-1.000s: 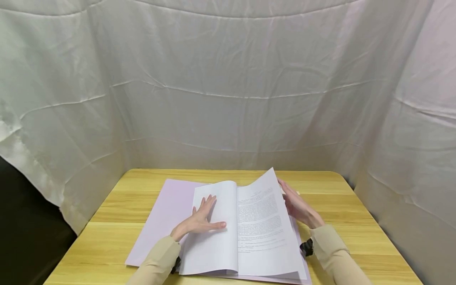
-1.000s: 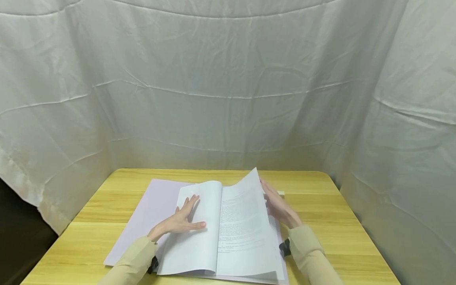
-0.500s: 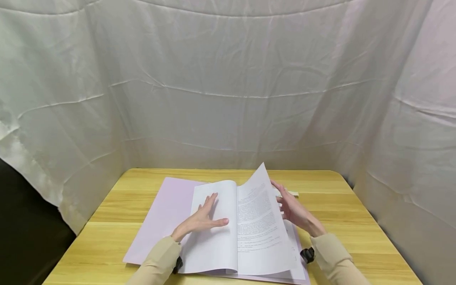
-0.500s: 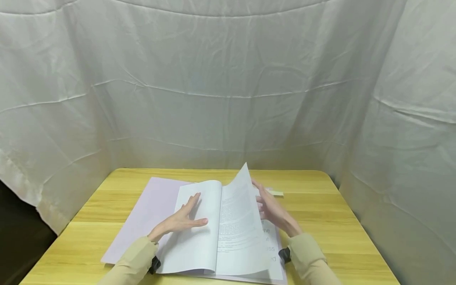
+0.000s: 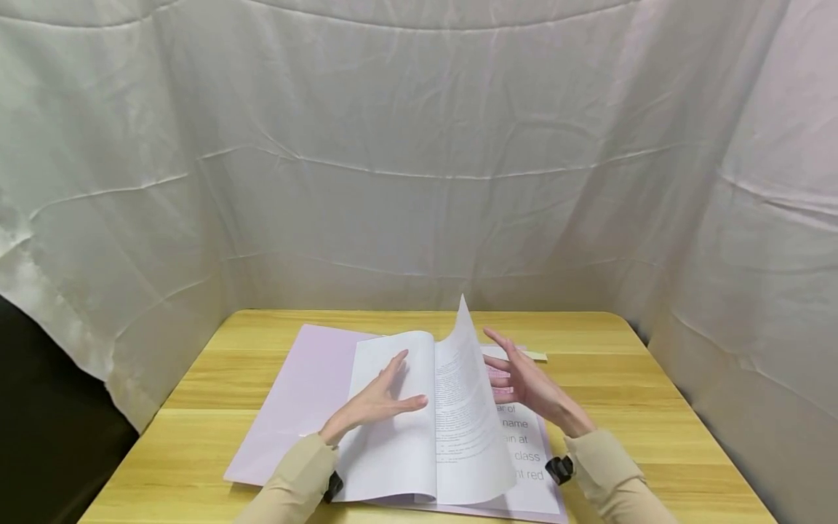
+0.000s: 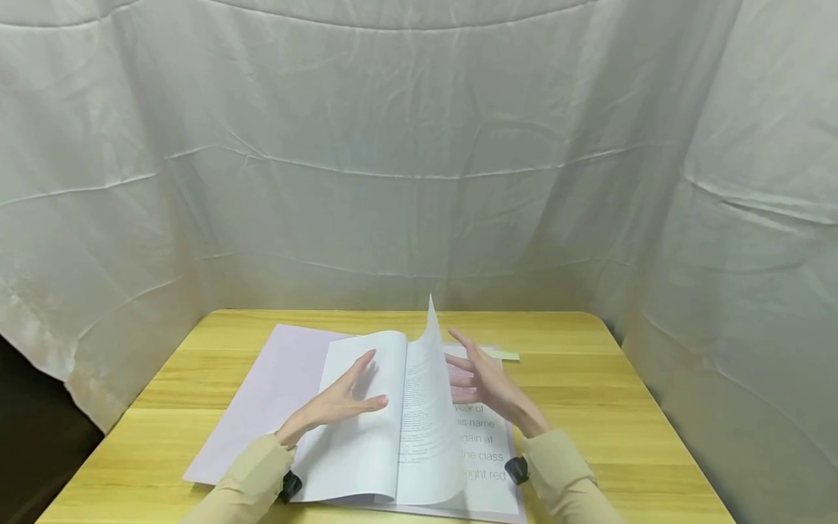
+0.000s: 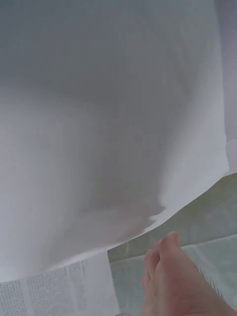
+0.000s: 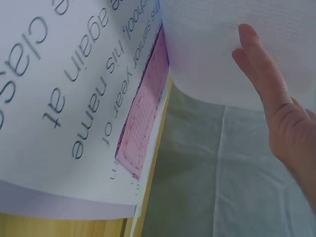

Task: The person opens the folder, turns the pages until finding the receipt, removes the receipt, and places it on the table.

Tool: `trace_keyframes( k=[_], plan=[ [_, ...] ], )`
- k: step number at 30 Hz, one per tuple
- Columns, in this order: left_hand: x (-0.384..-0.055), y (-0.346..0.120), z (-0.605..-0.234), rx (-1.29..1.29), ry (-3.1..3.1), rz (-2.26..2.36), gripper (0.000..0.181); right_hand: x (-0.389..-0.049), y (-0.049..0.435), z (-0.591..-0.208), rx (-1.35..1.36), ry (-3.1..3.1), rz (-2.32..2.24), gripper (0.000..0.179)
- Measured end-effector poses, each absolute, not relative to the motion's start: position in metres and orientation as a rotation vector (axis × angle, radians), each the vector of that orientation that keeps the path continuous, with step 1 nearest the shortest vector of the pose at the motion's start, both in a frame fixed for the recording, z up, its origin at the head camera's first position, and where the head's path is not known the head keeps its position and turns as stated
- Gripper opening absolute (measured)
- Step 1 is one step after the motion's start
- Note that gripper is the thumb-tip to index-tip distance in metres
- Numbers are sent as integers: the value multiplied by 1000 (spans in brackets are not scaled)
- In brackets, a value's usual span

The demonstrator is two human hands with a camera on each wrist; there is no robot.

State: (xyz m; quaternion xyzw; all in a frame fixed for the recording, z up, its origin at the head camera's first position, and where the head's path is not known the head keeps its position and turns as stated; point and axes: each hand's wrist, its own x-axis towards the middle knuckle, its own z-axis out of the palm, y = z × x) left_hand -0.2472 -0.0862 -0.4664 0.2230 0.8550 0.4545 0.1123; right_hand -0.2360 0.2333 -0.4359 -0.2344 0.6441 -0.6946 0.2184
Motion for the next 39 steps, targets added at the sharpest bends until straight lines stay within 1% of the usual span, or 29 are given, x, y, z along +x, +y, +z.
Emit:
trace_keyframes(
  k=[20, 29, 35, 39],
  plan=[
    [-246, -71, -454, 753, 2240, 1571, 104, -236, 211, -432, -661, 1814, -1880, 59],
    [-245, -67, -453, 674, 2156, 1657, 98, -237, 209, -436, -684, 1837, -1855, 61],
    [-245, -66, -455, 625, 2157, 1687, 96, -237, 210, -439, -700, 1841, -1838, 60],
    [-245, -66, -458, 569, 2239, 1698, 90, -237, 211, -440, -695, 1839, -1840, 60]
  ],
)
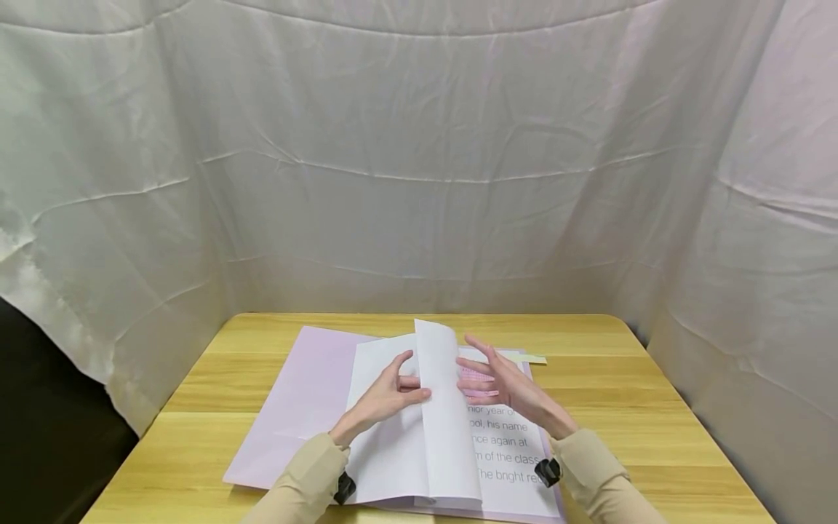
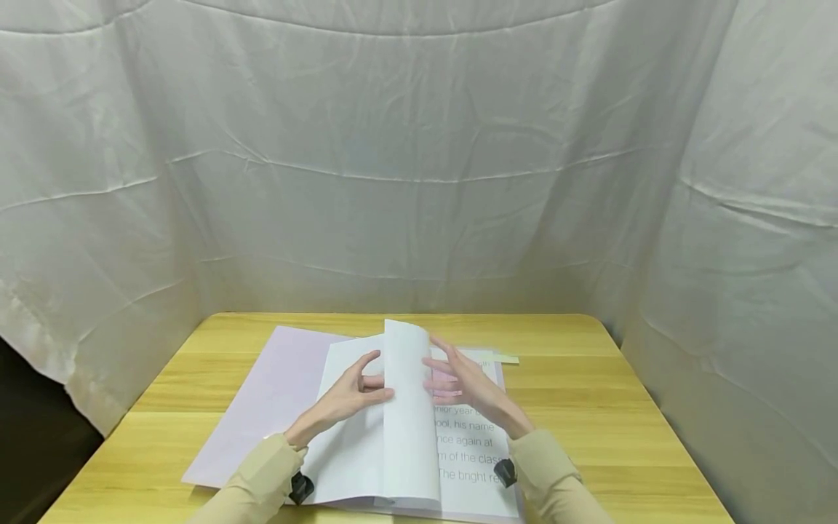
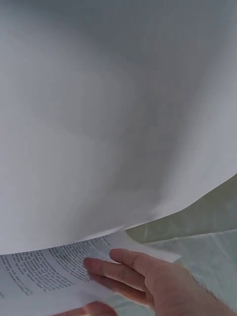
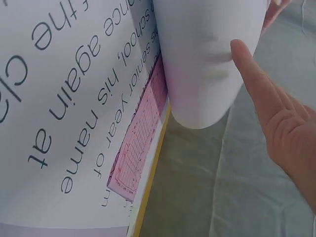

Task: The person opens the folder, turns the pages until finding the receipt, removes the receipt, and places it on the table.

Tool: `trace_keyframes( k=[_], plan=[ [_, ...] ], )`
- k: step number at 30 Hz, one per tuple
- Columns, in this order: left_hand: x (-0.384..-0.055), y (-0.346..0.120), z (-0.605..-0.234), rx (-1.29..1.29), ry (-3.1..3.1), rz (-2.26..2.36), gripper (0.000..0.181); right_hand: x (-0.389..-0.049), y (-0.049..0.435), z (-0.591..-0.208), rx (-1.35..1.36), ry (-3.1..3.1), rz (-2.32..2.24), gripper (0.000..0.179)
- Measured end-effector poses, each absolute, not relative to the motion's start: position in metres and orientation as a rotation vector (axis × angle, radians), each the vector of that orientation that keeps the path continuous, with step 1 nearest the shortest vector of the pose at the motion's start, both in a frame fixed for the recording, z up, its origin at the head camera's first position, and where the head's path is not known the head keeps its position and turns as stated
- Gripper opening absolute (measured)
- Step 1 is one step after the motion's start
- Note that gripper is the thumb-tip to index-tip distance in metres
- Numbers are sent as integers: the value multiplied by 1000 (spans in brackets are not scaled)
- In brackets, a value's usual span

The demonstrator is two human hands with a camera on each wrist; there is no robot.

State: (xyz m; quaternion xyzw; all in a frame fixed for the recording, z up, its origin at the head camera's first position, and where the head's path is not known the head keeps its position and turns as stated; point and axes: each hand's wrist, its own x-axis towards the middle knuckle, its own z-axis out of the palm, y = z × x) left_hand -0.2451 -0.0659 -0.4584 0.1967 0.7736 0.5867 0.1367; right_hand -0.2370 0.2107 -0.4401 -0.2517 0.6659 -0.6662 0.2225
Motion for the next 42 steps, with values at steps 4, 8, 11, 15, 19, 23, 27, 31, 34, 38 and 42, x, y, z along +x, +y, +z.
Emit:
trace_keyframes(
  k=[4, 8, 11, 15, 19, 23, 27, 31, 34, 38, 42],
  plan=[
    [-246, -68, -462, 474, 2309, 1724, 85, -238, 213, -441, -705, 1849, -1826, 60],
    [-248, -74, -463, 372, 2333, 1756, 83, -240, 220, -445, -686, 1927, -1792, 58],
    [-249, -80, -464, 293, 2290, 1792, 84, -243, 227, -450, -622, 2006, -1781, 58],
    [-252, -89, -466, 193, 2250, 1814, 85, -246, 238, -456, -534, 2120, -1768, 59],
    [-254, -101, -469, 131, 2318, 1748, 88, -251, 250, -464, -475, 2281, -1716, 58],
    [-256, -112, -472, 122, 2479, 1579, 90, -260, 259, -475, -392, 2422, -1655, 54],
    [-259, -121, -473, 120, 2616, 1415, 89, -269, 264, -484, -317, 2543, -1564, 50],
    [-260, -128, -476, 121, 2670, 1328, 88, -277, 267, -491, -294, 2620, -1487, 51],
    [-261, -134, -477, 118, 2688, 1288, 87, -283, 268, -495, -265, 2668, -1415, 54],
    [-261, -140, -479, 111, 2704, 1232, 86, -290, 267, -497, -234, 2703, -1315, 59],
    [-262, -144, -483, 98, 2704, 1183, 84, -295, 266, -496, -235, 2719, -1254, 59]
  ],
)
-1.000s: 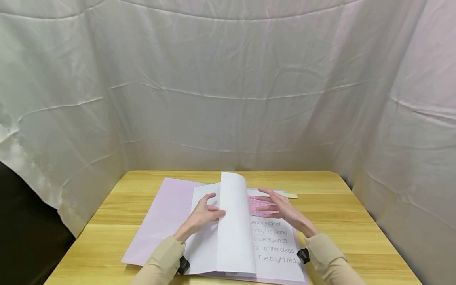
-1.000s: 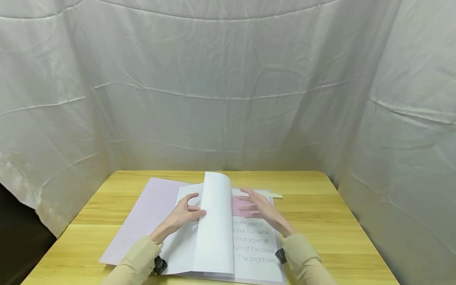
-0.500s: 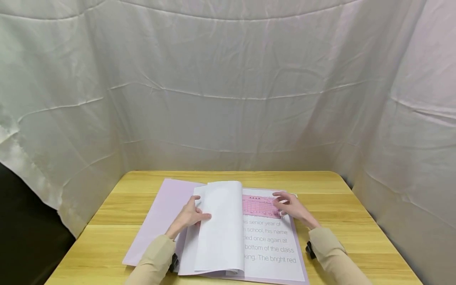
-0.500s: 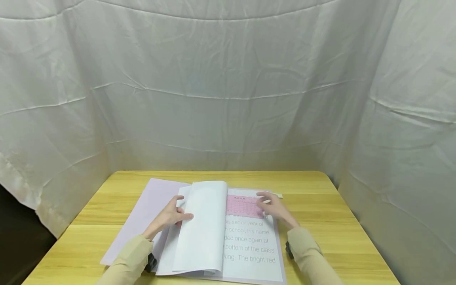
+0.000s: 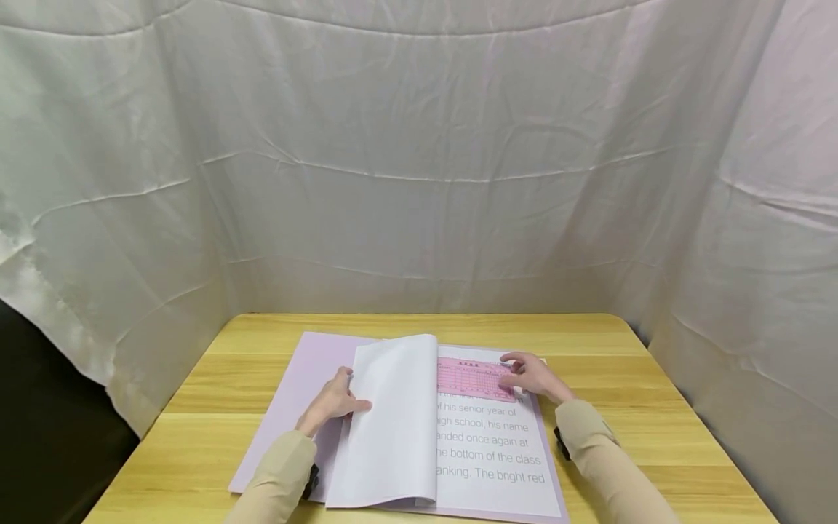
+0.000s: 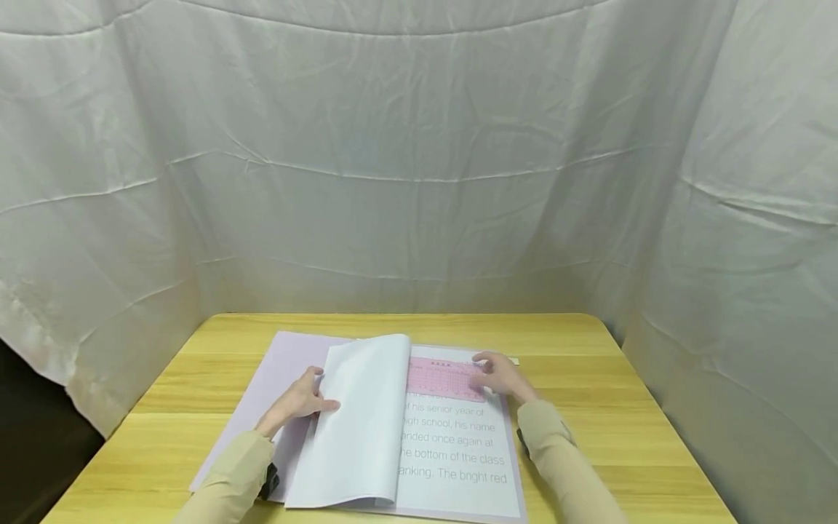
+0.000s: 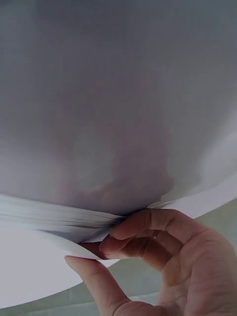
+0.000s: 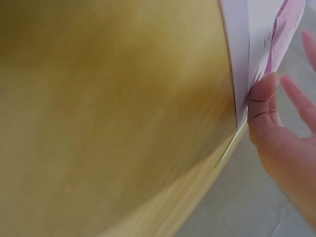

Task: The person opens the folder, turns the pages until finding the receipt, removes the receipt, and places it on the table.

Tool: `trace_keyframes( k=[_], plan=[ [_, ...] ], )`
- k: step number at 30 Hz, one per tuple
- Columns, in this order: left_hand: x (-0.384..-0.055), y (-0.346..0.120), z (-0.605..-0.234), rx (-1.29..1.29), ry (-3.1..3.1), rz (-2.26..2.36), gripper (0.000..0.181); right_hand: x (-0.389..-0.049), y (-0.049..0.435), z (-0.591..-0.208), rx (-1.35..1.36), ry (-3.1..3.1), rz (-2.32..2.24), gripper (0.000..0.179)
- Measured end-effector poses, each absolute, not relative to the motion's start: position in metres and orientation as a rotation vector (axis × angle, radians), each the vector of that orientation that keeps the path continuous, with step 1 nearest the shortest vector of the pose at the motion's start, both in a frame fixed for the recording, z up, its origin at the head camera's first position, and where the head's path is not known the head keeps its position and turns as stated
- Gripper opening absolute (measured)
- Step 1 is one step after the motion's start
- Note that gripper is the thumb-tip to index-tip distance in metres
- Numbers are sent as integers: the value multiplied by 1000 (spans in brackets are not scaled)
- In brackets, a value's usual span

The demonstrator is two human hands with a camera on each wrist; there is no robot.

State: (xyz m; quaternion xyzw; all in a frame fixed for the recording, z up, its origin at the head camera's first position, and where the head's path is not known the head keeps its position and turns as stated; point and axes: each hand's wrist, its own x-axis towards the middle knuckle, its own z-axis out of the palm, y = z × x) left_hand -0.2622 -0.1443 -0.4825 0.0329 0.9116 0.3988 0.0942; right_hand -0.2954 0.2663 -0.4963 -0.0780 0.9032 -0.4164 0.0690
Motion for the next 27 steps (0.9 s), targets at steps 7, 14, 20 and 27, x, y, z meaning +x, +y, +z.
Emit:
trace_keyframes(
  k=[7, 14, 20, 27],
  plan=[
    [-264, -147, -486, 90, 2718, 1119, 86, -303, 265, -497, -191, 2754, -1166, 53],
    [-263, -146, -487, 128, 2754, 1099, 86, -306, 264, -499, -189, 2763, -1155, 49],
    [-262, -144, -488, 156, 2786, 1085, 82, -310, 261, -501, -169, 2788, -1099, 46],
    [-263, -143, -491, 165, 2819, 1058, 78, -309, 258, -497, -148, 2805, -1033, 40]
  ],
)
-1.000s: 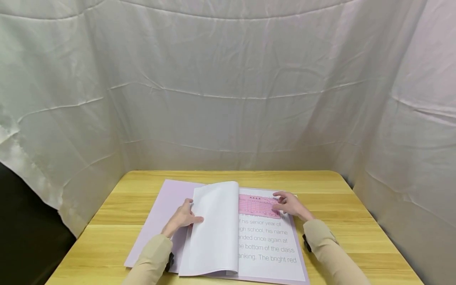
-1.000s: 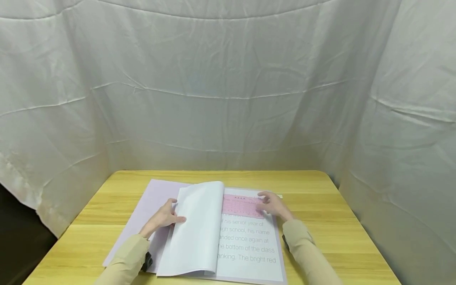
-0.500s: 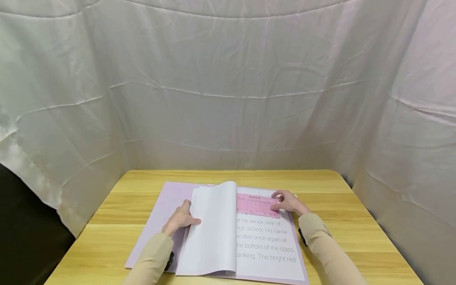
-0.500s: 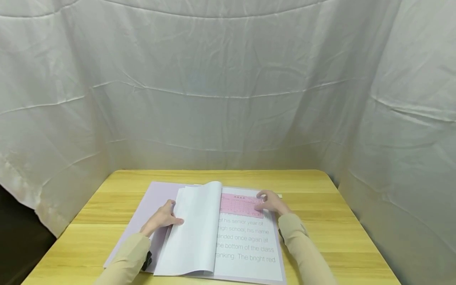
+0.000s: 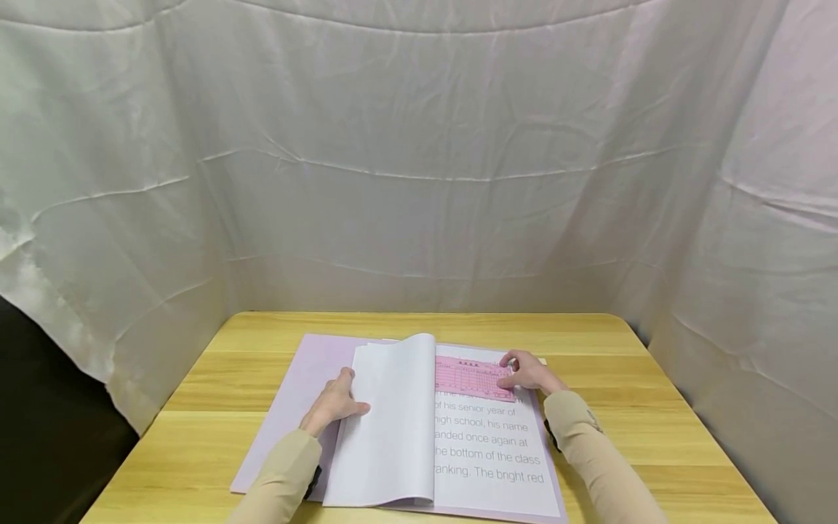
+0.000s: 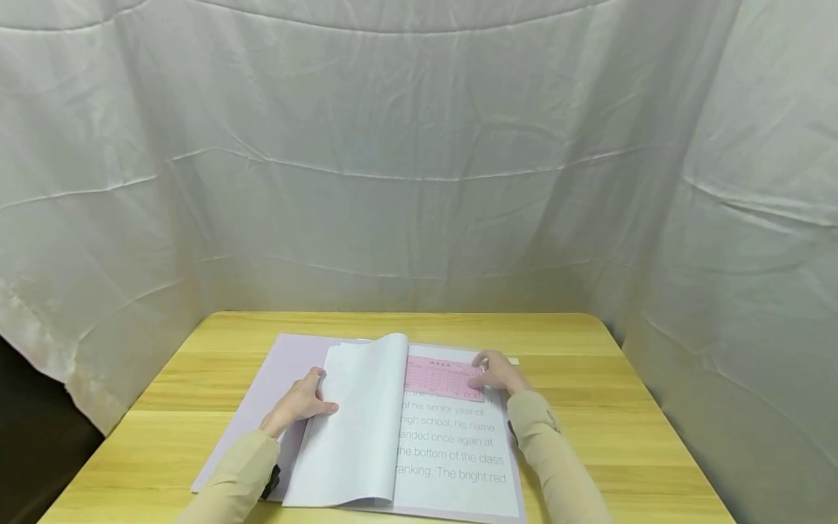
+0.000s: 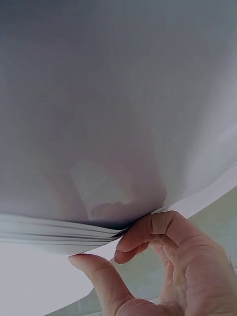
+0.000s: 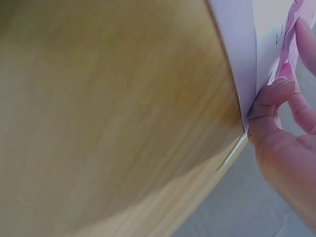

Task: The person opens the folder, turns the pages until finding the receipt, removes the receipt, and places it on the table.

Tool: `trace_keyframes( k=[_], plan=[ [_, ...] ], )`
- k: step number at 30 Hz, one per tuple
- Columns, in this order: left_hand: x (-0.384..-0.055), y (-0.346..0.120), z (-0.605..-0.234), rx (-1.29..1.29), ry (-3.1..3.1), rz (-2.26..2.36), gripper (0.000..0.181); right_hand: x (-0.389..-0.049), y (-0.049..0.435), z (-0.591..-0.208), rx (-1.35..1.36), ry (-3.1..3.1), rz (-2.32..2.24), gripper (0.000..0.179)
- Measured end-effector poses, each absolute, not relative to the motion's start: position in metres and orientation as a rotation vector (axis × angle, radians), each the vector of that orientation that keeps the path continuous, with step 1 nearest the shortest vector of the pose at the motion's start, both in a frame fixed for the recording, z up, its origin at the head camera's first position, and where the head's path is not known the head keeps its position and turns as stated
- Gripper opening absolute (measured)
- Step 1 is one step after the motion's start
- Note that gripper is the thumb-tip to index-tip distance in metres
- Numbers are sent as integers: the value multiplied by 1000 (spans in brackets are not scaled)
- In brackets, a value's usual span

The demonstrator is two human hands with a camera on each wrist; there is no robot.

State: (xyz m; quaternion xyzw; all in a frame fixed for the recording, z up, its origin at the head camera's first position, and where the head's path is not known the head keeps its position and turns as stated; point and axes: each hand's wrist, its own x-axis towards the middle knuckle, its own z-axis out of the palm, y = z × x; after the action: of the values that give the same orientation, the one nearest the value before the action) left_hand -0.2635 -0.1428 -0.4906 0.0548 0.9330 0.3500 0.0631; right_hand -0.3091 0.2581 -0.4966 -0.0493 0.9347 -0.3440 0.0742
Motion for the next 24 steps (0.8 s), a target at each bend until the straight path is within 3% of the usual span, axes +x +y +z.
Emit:
trace_keyframes(
  k=[24],
  plan=[
    [-264, -143, -491, 163, 2803, 1072, 78, -310, 257, -497, -26, 2749, -1057, 32]
  ],
)
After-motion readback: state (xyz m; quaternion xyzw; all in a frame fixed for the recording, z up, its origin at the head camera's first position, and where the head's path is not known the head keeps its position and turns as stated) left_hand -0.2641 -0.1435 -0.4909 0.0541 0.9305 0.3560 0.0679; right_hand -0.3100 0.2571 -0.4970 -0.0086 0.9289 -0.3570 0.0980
